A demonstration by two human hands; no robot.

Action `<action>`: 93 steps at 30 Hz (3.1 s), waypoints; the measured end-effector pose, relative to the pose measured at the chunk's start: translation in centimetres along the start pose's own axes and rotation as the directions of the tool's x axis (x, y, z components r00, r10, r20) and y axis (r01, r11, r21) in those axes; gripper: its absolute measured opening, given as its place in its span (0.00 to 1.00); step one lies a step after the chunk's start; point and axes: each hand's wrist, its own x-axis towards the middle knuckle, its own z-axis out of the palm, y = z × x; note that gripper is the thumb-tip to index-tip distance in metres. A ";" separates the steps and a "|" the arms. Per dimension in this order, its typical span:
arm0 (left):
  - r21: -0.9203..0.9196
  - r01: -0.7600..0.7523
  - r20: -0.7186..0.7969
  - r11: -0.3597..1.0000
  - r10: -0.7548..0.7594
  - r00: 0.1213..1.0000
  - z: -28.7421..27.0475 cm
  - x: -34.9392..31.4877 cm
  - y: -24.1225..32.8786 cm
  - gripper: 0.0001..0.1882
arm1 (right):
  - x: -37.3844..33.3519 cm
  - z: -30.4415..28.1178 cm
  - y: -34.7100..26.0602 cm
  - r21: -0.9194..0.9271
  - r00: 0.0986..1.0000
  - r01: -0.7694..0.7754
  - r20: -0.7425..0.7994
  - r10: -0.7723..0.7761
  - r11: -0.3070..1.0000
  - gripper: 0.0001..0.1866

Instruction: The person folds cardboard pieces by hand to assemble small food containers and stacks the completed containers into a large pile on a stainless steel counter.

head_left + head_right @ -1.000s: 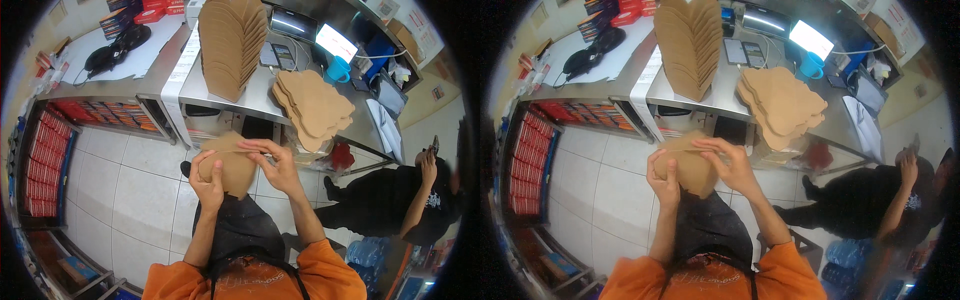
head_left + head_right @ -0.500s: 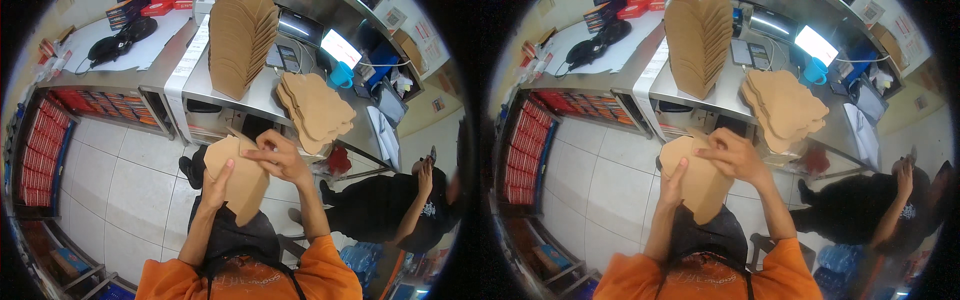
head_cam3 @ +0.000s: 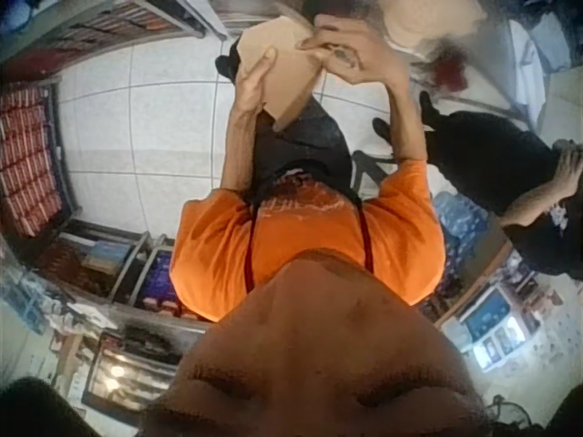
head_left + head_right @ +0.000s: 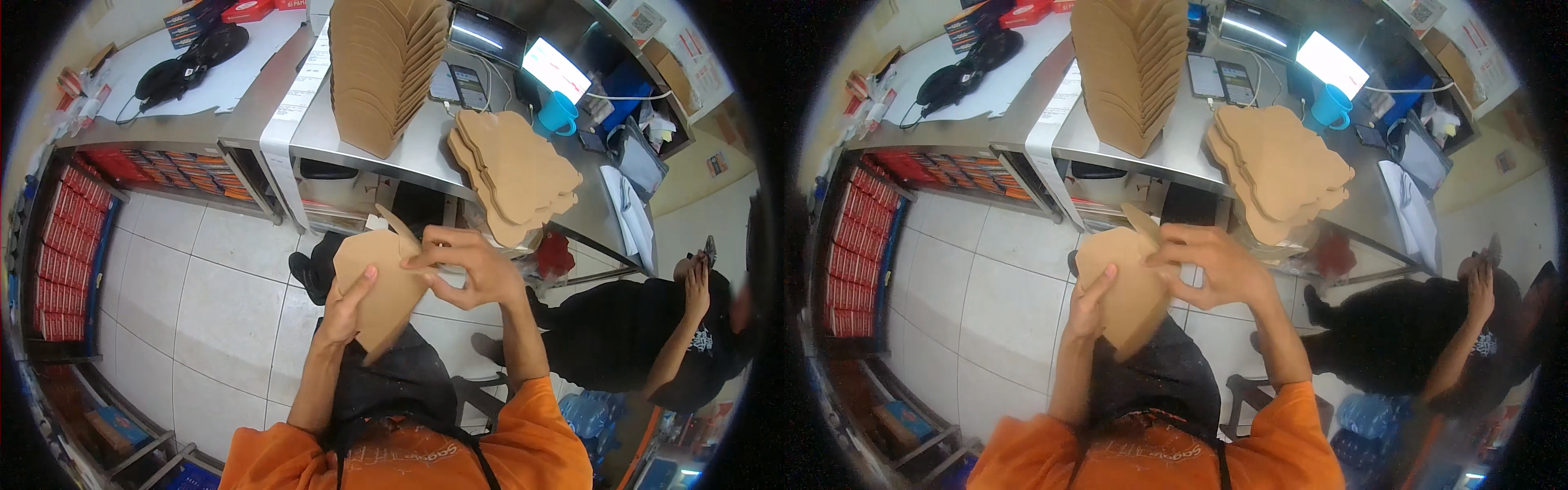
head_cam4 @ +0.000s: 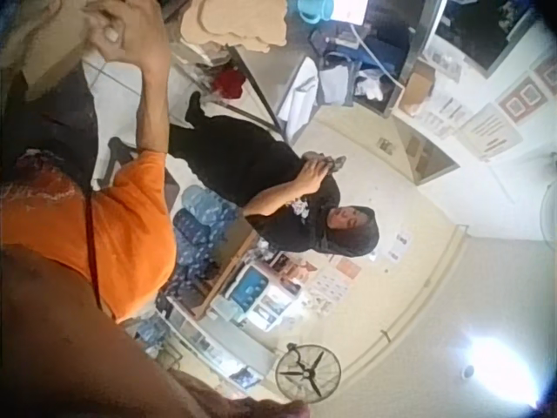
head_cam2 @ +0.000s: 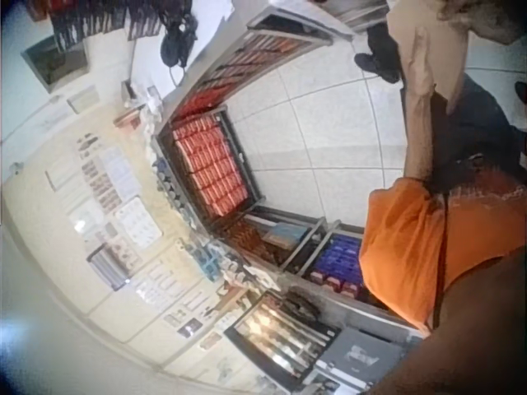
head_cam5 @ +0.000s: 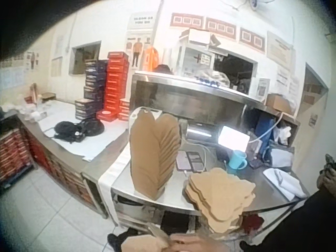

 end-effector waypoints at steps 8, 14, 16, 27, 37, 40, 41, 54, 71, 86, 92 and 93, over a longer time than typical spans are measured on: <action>0.028 -0.043 -0.004 0.999 0.043 0.999 0.9 0.5 -0.3 0.21 | -0.8 1.5 4.9 0.544 0.857 -0.496 0.182 0.481 0.677 0.22; -0.077 -0.108 -0.013 0.991 0.107 0.994 1.0 2.2 -0.7 0.29 | -0.6 2.8 3.2 0.164 0.869 -0.392 -0.257 0.422 0.905 0.11; -0.047 -0.140 0.153 0.989 0.146 0.977 0.6 1.8 -0.5 0.32 | -0.6 2.8 3.2 0.276 0.706 -0.499 -0.420 0.570 0.821 0.12; 0.530 -0.347 0.237 0.774 0.258 0.937 -1.1 -0.6 0.3 0.28 | -0.4 4.1 1.1 -0.264 0.950 -0.191 -0.293 0.111 0.945 0.24; 0.746 -0.624 0.323 0.233 0.693 0.645 -0.5 0.5 -0.1 0.17 | -0.4 4.6 -0.4 -0.230 0.909 -0.122 -0.415 0.016 0.966 0.11; 0.752 -0.597 0.217 0.280 0.750 0.625 -0.1 -0.1 -0.7 0.18 | -1.1 6.1 -0.8 0.234 0.849 -0.311 -0.366 0.380 0.921 0.07; 0.746 -0.575 0.160 0.335 0.749 0.644 0.2 -0.3 -1.0 0.20 | -1.0 6.3 -0.8 0.430 0.809 -0.308 -0.352 0.471 0.849 0.06; -0.183 -0.205 -0.106 0.962 0.188 0.976 0.2 -0.1 -0.7 0.20 | -0.2 6.1 1.1 0.015 0.806 -0.209 -0.564 0.181 0.978 0.10; -0.308 -0.071 0.091 0.949 0.104 0.990 -1.4 -0.4 0.5 0.26 | -0.7 1.9 0.2 0.594 0.852 -0.349 -0.120 0.509 0.725 0.26; -0.055 -0.168 0.226 0.984 0.176 0.958 -2.2 -0.6 -1.7 0.33 | -1.7 1.7 2.4 0.658 0.861 -0.376 -0.012 0.508 0.652 0.27; -0.193 -0.174 0.309 0.966 0.229 0.923 -3.2 -2.1 -0.4 0.38 | -2.5 1.6 1.4 0.229 0.925 -0.322 -0.128 0.357 0.918 0.36; -0.036 -0.093 0.192 0.995 0.098 0.977 -2.6 -2.7 0.8 0.32 | -2.8 0.9 2.0 0.240 0.952 -0.258 -0.105 0.289 0.936 0.37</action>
